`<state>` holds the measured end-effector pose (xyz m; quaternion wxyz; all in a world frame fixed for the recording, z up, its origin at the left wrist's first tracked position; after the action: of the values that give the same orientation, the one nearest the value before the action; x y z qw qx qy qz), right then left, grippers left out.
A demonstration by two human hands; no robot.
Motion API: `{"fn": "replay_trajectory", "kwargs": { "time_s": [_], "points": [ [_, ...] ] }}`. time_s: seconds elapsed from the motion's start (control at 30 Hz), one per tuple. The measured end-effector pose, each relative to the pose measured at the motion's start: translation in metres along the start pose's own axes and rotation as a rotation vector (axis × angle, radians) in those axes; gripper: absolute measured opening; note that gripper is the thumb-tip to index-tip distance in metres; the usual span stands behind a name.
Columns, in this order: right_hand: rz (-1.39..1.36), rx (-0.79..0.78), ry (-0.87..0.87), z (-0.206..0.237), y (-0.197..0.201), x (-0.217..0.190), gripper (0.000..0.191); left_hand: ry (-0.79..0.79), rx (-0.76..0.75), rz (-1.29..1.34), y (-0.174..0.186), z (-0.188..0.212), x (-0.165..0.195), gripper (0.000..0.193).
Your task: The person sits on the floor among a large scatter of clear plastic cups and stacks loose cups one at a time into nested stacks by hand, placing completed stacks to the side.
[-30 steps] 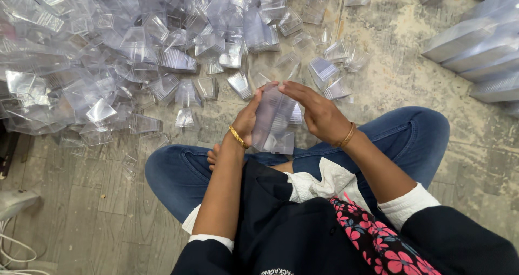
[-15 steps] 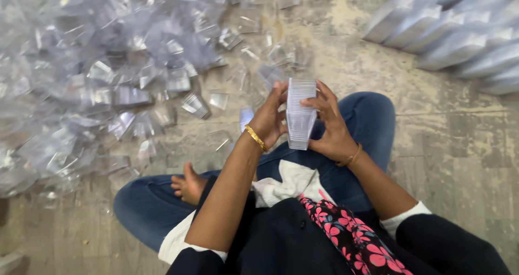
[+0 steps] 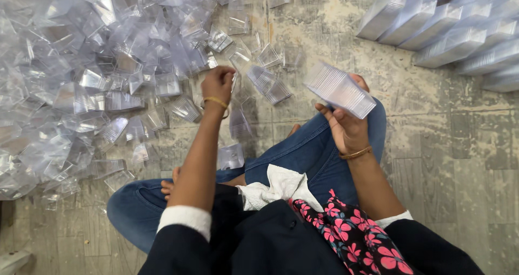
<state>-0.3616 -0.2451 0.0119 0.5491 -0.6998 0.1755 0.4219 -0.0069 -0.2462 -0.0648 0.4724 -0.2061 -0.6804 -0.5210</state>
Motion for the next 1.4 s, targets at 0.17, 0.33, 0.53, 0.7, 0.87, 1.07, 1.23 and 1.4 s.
{"fn": "replay_trajectory", "kwargs": {
  "time_s": [0.17,0.33,0.53,0.7,0.87,1.07,1.23,1.4],
  "points": [
    [-0.09,-0.005,-0.069,-0.009,0.0,0.002,0.09,-0.144,0.132,-0.354,-0.02,-0.043,0.046,0.031],
    [-0.089,0.007,-0.096,-0.008,0.002,0.007,0.089,0.009,-0.299,-0.576,-0.058,-0.063,0.027,0.044],
    [0.417,-0.023,-0.104,-0.01,-0.01,0.008,0.084,0.124,-0.503,-0.59,-0.053,-0.04,0.015,0.049],
    [1.37,0.137,-0.043,-0.041,-0.023,0.011,0.087,-0.186,-0.348,-0.027,-0.029,0.009,0.09,0.054],
    [1.511,0.164,0.001,-0.051,-0.032,0.021,0.089,-0.262,-0.259,0.082,-0.038,0.072,0.153,0.041],
    [1.228,-0.067,0.032,-0.042,-0.002,-0.008,0.079,-0.45,-0.103,0.011,-0.062,0.085,0.226,0.05],
    [0.564,0.134,-0.064,-0.018,0.092,-0.047,0.058,-0.561,-0.363,0.128,-0.155,0.1,0.284,0.054],
    [0.423,0.616,-0.113,0.035,0.242,-0.086,0.054,-0.331,-0.53,0.458,-0.248,0.068,0.242,0.081]
  ]
}}
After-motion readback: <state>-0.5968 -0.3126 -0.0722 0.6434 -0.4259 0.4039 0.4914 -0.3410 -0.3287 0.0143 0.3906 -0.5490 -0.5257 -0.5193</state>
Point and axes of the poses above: each hand's wrist, its own z-axis away from the middle knuckle, its own y-axis out of the back of the hand, x = y × z, the point moved 9 cm from there along -z, towards the middle knuckle, and after that the axes turned 5 degrees about -x, right-handed, at the moved point
